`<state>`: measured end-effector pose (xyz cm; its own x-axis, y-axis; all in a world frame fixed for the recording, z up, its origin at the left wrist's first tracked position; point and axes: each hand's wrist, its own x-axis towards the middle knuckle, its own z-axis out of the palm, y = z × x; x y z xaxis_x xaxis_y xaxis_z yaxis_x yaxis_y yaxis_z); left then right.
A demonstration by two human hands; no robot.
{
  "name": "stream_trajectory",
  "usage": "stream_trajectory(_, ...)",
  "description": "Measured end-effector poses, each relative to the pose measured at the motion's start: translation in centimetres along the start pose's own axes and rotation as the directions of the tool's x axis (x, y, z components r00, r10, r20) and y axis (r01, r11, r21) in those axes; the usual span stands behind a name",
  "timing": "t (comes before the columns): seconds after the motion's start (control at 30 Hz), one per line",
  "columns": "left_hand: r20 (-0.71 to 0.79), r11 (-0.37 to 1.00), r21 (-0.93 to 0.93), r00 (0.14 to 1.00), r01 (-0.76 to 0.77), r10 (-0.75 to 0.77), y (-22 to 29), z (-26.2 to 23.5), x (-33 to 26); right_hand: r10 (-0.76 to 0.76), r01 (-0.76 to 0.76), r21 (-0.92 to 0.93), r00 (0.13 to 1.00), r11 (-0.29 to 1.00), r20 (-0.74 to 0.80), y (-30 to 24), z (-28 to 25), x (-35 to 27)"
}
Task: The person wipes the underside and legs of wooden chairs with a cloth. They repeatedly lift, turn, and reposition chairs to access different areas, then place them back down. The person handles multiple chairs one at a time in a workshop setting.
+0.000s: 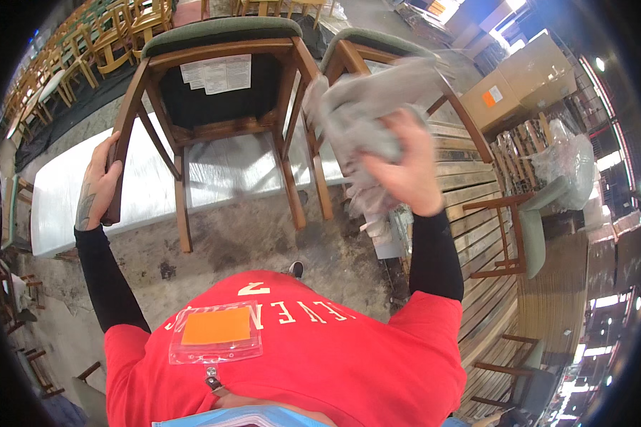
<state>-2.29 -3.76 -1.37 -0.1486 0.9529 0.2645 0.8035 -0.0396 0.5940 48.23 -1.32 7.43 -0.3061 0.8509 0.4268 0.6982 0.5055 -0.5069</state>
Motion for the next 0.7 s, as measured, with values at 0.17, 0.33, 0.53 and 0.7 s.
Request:
stream_trajectory(0.17,-0.01,0.999,0.029,1.0,-0.02,0.021,0.4,0.5,-0.5,-0.263,0.345,-0.462,0.936,0.817,0.234,2.5,7.3,2.9)
stream_trajectory(0.33,-0.019,0.996,0.076,0.999,0.045,-0.043,1.1,0.4,-1.2,0.218,-0.03,-0.452,0.903,0.892,0.37,4.7,10.8,10.6)
stream_trajectory(0.53,-0.007,0.999,-0.009,0.999,0.039,-0.039,1.7,0.4,-1.2,0.296,-0.104,-0.567,0.92,0.817,0.257,12.3,18.2,26.7)
stream_trajectory(0.7,-0.027,0.998,-0.056,1.0,-0.014,0.013,1.4,0.9,-0.9,0.314,-0.022,-0.74,0.914,0.672,0.258,14.9,18.3,31.5)
